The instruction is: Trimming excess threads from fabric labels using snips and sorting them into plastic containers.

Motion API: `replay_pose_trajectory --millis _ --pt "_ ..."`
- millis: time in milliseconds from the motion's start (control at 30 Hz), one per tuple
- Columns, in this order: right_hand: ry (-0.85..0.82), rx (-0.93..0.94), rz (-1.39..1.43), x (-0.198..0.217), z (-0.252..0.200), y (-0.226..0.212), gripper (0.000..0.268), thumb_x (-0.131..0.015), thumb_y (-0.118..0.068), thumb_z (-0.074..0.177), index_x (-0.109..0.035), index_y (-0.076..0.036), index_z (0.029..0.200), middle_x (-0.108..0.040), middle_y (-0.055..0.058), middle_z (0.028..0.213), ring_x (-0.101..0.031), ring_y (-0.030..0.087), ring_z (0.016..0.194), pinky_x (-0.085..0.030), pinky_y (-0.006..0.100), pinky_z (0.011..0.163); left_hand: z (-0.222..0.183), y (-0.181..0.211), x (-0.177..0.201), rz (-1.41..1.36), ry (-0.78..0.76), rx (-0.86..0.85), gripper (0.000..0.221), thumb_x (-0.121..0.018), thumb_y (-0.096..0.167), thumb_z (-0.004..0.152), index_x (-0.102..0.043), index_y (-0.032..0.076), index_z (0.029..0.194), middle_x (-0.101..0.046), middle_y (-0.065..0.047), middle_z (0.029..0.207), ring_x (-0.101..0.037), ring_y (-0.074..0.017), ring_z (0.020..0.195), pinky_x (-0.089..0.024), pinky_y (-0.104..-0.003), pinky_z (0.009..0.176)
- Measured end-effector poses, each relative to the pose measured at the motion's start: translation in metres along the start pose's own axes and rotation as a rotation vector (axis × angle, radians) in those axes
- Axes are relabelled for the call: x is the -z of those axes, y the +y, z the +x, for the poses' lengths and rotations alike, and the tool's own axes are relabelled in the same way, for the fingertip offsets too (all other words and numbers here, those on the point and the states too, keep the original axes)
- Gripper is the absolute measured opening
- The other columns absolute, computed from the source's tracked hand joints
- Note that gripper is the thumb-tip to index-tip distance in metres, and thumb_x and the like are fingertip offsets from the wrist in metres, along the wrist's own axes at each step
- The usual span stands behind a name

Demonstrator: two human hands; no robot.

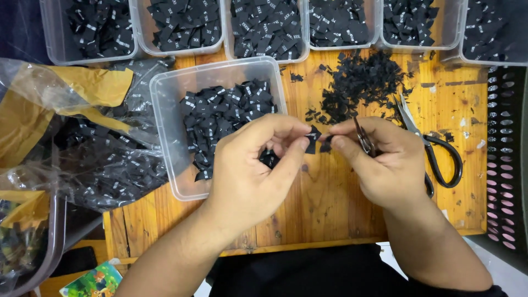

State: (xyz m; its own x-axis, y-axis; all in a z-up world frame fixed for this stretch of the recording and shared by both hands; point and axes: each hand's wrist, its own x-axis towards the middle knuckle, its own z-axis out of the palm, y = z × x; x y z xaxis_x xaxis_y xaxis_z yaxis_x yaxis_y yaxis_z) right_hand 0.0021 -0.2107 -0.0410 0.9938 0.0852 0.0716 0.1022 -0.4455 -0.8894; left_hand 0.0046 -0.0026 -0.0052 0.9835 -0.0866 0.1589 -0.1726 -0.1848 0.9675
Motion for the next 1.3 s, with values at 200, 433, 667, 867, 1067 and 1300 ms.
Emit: replay_pose_trajectory --millis 200,433,667,867,1067,1300 --pt "0.016 0.076 -0.102 0.000 0.005 -0.009 0.004 -0.069 -0.010 0.100 -0.070 -0.007 0.103 -0.065 0.016 0.128 -0.059 0.011 0.085 -0.041 0.021 0.063 0.001 -0.002 0.008 0.045 0.008 0.008 0.015 -0.068 0.000 0.093 -0.069 0.009 0.105 -0.074 -0.002 0.094 -0.071 -0.0115 0.085 -0.058 -0.023 0.077" --pt "-0.097 0.201 0.184 -0.008 -0.001 -0.003 0.003 -0.070 -0.007 0.094 -0.067 -0.005 0.095 -0.071 0.015 0.101 -0.073 0.031 0.113 -0.062 0.039 0.099 -0.003 -0.004 0.002 -0.094 -0.023 0.062 0.023 -0.074 0.000 0.090 -0.067 0.008 0.109 -0.077 -0.006 0.100 -0.076 -0.0134 0.090 -0.062 -0.023 0.079" --pt "0.013 0.247 0.106 -0.021 -0.006 -0.005 0.008 -0.072 0.006 0.093 -0.066 0.003 0.097 -0.070 0.019 0.098 -0.070 0.025 0.088 -0.055 0.029 0.075 -0.002 0.004 0.013 -0.114 -0.163 0.064 0.024 -0.068 0.002 0.093 -0.064 0.009 0.115 -0.078 -0.004 0.093 -0.075 -0.0100 0.083 -0.061 -0.021 0.082" --pt "-0.032 0.306 0.065 -0.026 -0.008 -0.005 0.010 -0.075 0.003 0.092 -0.066 0.003 0.098 -0.071 0.019 0.097 -0.072 0.027 0.090 -0.059 0.032 0.081 0.003 0.000 0.030 -0.048 -0.259 0.077 0.029 -0.072 0.006 0.091 -0.064 0.013 0.119 -0.079 0.000 0.092 -0.076 -0.0088 0.081 -0.065 -0.021 0.081" --pt "-0.010 0.207 0.145 -0.022 -0.014 0.007 0.022 -0.066 -0.001 0.101 -0.061 0.000 0.122 -0.073 0.017 0.105 -0.041 0.006 0.057 -0.034 0.021 0.059 0.005 -0.002 0.059 0.287 -0.105 -0.137 0.020 -0.070 0.000 0.092 -0.068 0.010 0.109 -0.078 -0.004 0.094 -0.078 -0.0134 0.082 -0.065 -0.025 0.078" --pt "0.005 0.184 0.136 -0.020 -0.012 0.011 0.019 -0.062 0.005 0.103 -0.059 0.006 0.121 -0.067 0.021 0.100 -0.070 0.026 0.089 -0.061 0.032 0.082 0.008 -0.025 0.074 0.923 -0.164 -0.272 0.020 -0.067 0.003 0.088 -0.083 0.012 0.095 -0.074 -0.016 0.121 -0.056 -0.0408 0.113 -0.051 -0.055 0.095"
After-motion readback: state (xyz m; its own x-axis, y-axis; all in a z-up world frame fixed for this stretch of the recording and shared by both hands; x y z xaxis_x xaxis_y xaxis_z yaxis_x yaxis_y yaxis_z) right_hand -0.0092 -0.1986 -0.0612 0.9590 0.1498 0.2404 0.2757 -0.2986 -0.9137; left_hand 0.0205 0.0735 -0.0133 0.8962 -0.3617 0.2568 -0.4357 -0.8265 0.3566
